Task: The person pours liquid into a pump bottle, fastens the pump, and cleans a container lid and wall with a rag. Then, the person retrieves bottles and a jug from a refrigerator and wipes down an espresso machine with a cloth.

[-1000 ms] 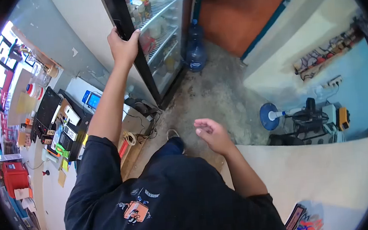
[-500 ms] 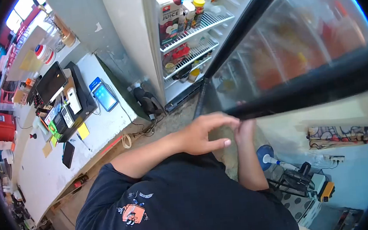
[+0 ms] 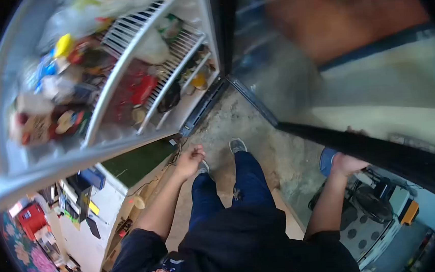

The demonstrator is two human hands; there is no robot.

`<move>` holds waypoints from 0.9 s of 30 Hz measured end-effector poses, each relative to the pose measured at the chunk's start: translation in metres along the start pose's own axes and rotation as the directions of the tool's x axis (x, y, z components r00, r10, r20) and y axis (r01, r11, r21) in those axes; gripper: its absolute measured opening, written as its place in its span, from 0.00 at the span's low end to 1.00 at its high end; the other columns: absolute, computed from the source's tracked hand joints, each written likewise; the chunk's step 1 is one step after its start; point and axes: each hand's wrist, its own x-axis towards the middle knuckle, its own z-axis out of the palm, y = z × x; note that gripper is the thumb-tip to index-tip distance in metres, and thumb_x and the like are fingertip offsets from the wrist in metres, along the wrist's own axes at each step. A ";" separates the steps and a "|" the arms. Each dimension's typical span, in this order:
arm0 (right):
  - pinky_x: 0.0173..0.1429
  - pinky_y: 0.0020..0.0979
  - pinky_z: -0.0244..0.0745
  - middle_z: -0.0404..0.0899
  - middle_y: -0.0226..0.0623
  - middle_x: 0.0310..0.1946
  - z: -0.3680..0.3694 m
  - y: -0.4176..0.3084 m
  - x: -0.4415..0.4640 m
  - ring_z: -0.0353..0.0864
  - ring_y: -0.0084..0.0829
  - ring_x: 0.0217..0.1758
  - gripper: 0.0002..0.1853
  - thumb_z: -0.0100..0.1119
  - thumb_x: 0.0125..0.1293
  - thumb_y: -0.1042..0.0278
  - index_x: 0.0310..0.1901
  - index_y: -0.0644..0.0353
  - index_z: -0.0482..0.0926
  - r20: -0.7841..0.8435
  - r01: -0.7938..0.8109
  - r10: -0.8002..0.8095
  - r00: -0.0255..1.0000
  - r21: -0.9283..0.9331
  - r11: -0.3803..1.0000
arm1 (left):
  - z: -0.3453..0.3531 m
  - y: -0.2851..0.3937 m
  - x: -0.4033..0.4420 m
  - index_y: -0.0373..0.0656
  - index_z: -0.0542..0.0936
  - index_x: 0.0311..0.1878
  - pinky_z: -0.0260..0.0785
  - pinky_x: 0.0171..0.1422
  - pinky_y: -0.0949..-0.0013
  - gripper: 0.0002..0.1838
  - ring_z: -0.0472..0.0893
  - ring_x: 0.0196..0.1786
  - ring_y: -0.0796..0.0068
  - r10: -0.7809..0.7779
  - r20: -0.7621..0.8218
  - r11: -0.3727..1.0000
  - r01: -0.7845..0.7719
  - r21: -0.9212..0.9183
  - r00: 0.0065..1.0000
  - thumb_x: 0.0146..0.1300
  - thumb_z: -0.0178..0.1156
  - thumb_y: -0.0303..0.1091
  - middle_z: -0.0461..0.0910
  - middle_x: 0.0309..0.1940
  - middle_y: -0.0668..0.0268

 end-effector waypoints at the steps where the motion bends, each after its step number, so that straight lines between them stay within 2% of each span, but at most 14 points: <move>1: 0.78 0.60 0.77 0.91 0.47 0.51 -0.008 0.006 0.020 0.91 0.47 0.57 0.45 0.36 0.84 0.23 0.64 0.62 0.86 0.006 0.027 -0.027 1.000 0.009 1.000 | 0.003 -0.015 0.027 0.34 0.85 0.68 0.81 0.68 0.61 0.18 0.91 0.60 0.65 -0.088 -0.063 0.996 0.087 -0.024 0.994 0.83 0.65 0.34 0.92 0.58 0.56; 5: 0.76 0.67 0.79 0.89 0.49 0.51 -0.033 0.025 0.096 0.91 0.50 0.53 0.51 0.28 0.83 0.19 0.66 0.64 0.83 -0.068 0.182 -0.190 0.979 -0.105 0.978 | 0.000 -0.073 0.140 0.34 0.84 0.69 0.81 0.67 0.59 0.21 0.90 0.55 0.63 -0.141 -0.304 0.968 0.196 0.159 0.942 0.86 0.62 0.40 0.93 0.54 0.58; 9: 0.77 0.71 0.79 0.88 0.56 0.51 -0.054 0.034 0.169 0.90 0.57 0.55 0.59 0.15 0.80 0.15 0.65 0.69 0.82 0.035 0.263 -0.261 0.965 -0.170 0.950 | -0.009 -0.116 0.244 0.33 0.83 0.72 0.73 0.77 0.61 0.26 0.87 0.67 0.62 -0.227 -0.482 0.970 0.151 -0.191 0.846 0.85 0.65 0.45 0.90 0.65 0.55; 11: 0.76 0.70 0.81 0.86 0.60 0.51 -0.059 0.034 0.199 0.90 0.58 0.56 0.59 0.16 0.81 0.17 0.65 0.70 0.81 0.022 0.315 -0.320 0.947 -0.253 0.915 | -0.019 -0.080 0.272 0.33 0.81 0.75 0.70 0.82 0.60 0.29 0.83 0.73 0.60 -0.271 -0.475 0.961 0.203 -0.189 0.837 0.84 0.67 0.46 0.86 0.71 0.51; 12: 0.77 0.70 0.80 0.82 0.64 0.65 0.002 0.052 0.177 0.86 0.63 0.65 0.61 0.09 0.80 0.17 0.78 0.70 0.73 -0.009 0.370 -0.488 0.873 -0.638 0.675 | -0.022 -0.052 0.281 0.33 0.79 0.77 0.67 0.84 0.58 0.32 0.81 0.77 0.58 -0.221 -0.562 0.971 0.236 -0.047 0.797 0.83 0.68 0.48 0.84 0.75 0.50; 13: 0.56 0.60 0.82 0.82 0.47 0.46 0.018 0.051 0.179 0.86 0.50 0.46 0.42 0.33 0.81 0.22 0.63 0.55 0.78 0.011 0.385 -0.411 0.912 -0.370 0.845 | -0.022 -0.039 0.294 0.33 0.78 0.80 0.65 0.86 0.57 0.35 0.79 0.80 0.56 -0.158 -0.639 0.956 0.278 0.090 0.753 0.82 0.69 0.49 0.81 0.78 0.48; 14: 0.35 0.50 0.83 0.83 0.30 0.28 0.029 0.052 0.180 0.85 0.37 0.27 0.26 0.57 0.83 0.26 0.47 0.41 0.84 0.058 0.337 -0.333 0.941 -0.068 0.939 | -0.030 -0.060 0.324 0.33 0.76 0.82 0.62 0.88 0.56 0.38 0.75 0.83 0.55 -0.099 -0.673 0.989 0.147 0.016 0.733 0.82 0.69 0.52 0.77 0.81 0.48; 15: 0.33 0.49 0.82 0.80 0.29 0.26 0.045 0.060 0.173 0.84 0.37 0.26 0.22 0.57 0.85 0.32 0.45 0.42 0.83 0.008 0.378 -0.379 0.926 -0.096 0.921 | -0.038 -0.083 0.351 0.33 0.74 0.84 0.60 0.90 0.55 0.41 0.71 0.87 0.55 -0.047 -0.710 0.998 0.013 -0.053 0.702 0.81 0.69 0.54 0.74 0.85 0.48; 16: 0.33 0.49 0.82 0.80 0.29 0.26 0.044 0.063 0.175 0.84 0.37 0.26 0.22 0.57 0.85 0.32 0.45 0.42 0.83 0.007 0.368 -0.370 0.929 -0.106 0.924 | -0.041 -0.071 0.360 0.36 0.73 0.85 0.58 0.90 0.56 0.42 0.69 0.88 0.55 -0.099 -0.710 0.995 0.061 -0.079 0.697 0.81 0.68 0.56 0.72 0.86 0.49; 18: 0.30 0.47 0.80 0.80 0.31 0.26 0.044 0.069 0.181 0.83 0.37 0.24 0.16 0.58 0.86 0.43 0.44 0.45 0.82 0.219 0.666 -0.654 0.724 -0.469 0.580 | -0.049 -0.055 0.379 0.39 0.72 0.87 0.57 0.91 0.56 0.42 0.67 0.90 0.56 -0.157 -0.710 0.988 0.115 -0.107 0.686 0.81 0.68 0.58 0.70 0.88 0.51; 19: 0.28 0.45 0.79 0.79 0.35 0.26 0.044 0.069 0.179 0.83 0.38 0.24 0.11 0.59 0.85 0.53 0.45 0.48 0.81 0.216 0.673 -0.648 0.730 -0.387 0.630 | -0.057 -0.056 0.392 0.45 0.74 0.86 0.56 0.91 0.55 0.41 0.67 0.89 0.56 -0.128 -0.691 0.991 0.060 -0.121 0.711 0.80 0.70 0.57 0.70 0.88 0.54; 20: 0.28 0.45 0.79 0.79 0.35 0.26 0.044 0.068 0.177 0.83 0.38 0.24 0.11 0.59 0.85 0.53 0.45 0.48 0.81 0.215 0.669 -0.644 0.735 -0.388 0.634 | -0.061 -0.054 0.396 0.51 0.76 0.86 0.55 0.92 0.54 0.39 0.67 0.89 0.57 -0.095 -0.672 0.991 0.004 -0.136 0.734 0.78 0.72 0.56 0.70 0.89 0.56; 23: 0.28 0.45 0.79 0.79 0.37 0.27 0.046 0.067 0.163 0.83 0.40 0.24 0.10 0.59 0.85 0.55 0.45 0.50 0.80 0.189 0.665 -0.654 0.733 -0.402 0.629 | -0.055 -0.048 0.395 0.49 0.76 0.85 0.53 0.92 0.49 0.40 0.65 0.90 0.57 -0.146 -0.612 0.957 -0.046 -0.286 0.777 0.76 0.74 0.54 0.68 0.90 0.58; 27: 0.29 0.46 0.79 0.80 0.38 0.28 0.061 0.070 0.132 0.84 0.42 0.25 0.16 0.55 0.87 0.50 0.44 0.51 0.81 0.096 0.621 -0.694 0.714 -0.546 0.563 | -0.062 -0.061 0.394 0.48 0.73 0.87 0.51 0.93 0.46 0.43 0.63 0.91 0.57 -0.164 -0.502 0.943 -0.015 -0.333 0.849 0.76 0.75 0.54 0.67 0.91 0.58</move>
